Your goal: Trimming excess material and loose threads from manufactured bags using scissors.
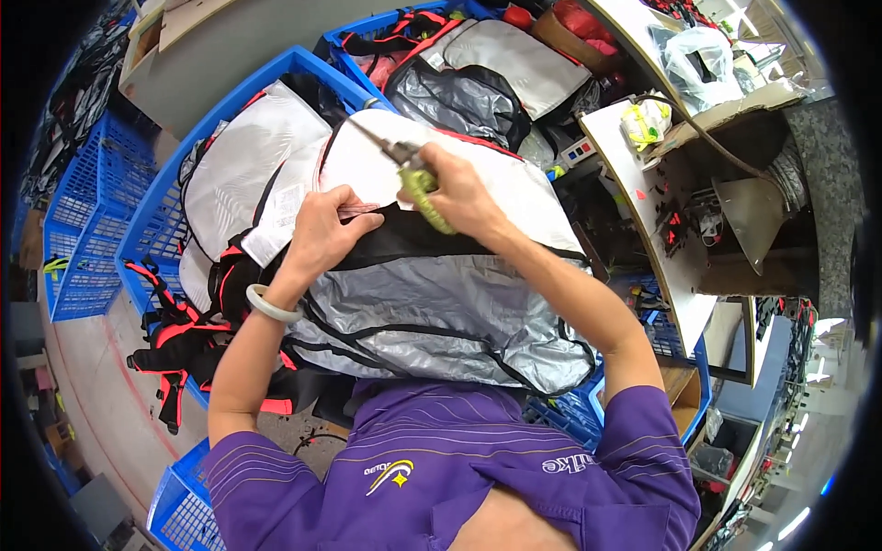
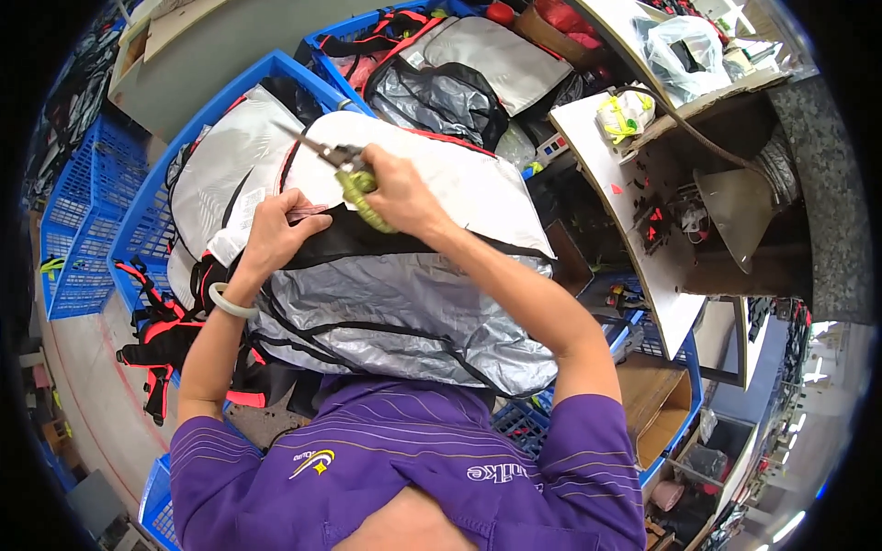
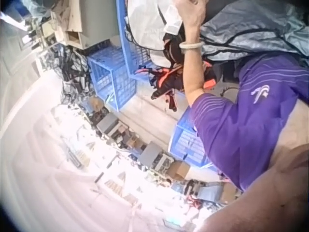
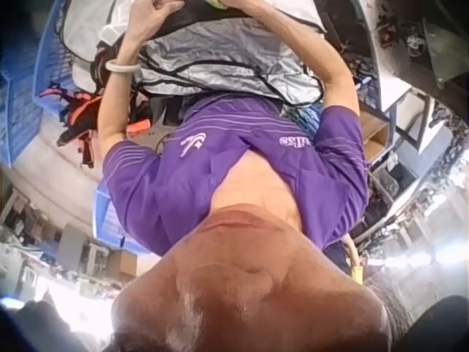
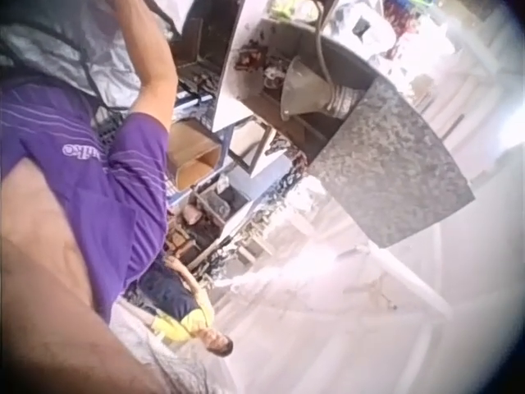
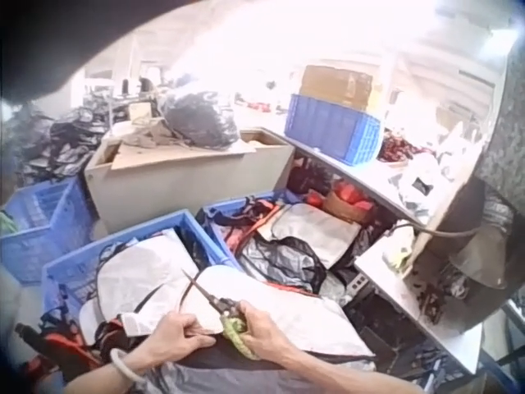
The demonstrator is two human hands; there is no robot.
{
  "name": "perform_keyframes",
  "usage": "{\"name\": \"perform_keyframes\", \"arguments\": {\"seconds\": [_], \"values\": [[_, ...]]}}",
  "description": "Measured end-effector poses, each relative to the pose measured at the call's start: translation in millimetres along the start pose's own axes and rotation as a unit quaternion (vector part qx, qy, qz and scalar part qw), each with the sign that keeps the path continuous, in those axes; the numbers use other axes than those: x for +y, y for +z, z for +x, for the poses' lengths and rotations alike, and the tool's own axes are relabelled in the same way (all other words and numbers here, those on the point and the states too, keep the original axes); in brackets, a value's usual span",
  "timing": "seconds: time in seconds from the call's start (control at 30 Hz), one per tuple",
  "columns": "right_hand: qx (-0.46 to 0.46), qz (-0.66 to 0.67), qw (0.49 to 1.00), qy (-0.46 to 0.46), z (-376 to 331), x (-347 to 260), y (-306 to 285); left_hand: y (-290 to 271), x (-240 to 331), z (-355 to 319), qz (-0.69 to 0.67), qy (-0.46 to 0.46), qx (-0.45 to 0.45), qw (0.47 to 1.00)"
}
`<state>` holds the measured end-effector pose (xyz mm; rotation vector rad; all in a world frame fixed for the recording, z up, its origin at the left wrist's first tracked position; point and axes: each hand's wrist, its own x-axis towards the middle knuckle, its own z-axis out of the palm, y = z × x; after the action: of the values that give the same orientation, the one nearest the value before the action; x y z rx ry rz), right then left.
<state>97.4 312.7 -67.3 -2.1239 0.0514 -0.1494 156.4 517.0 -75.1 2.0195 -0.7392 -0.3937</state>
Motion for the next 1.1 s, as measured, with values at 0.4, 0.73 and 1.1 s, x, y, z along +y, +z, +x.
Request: {"name": "perform_keyframes", "arguments": {"seconds": [0.4,0.73,1.1], "values": [[-0.196,-0.284,0.939,-0.004,-36.7,23.2,-74.1,12.8,-2.5,-9.3,0.019,0.042,0.139,0.989],[-0.225,-0.299,0.927,-0.014,-25.3,11.4,-61.5,15.5,-3.6,-13.6,-0.1,0.027,0.151,0.983],[-0.18,-0.251,0.951,-0.029,-26.9,22.7,-59.1,-6.4,-18.5,-16.6,0.039,0.1,0.107,0.988]]}}
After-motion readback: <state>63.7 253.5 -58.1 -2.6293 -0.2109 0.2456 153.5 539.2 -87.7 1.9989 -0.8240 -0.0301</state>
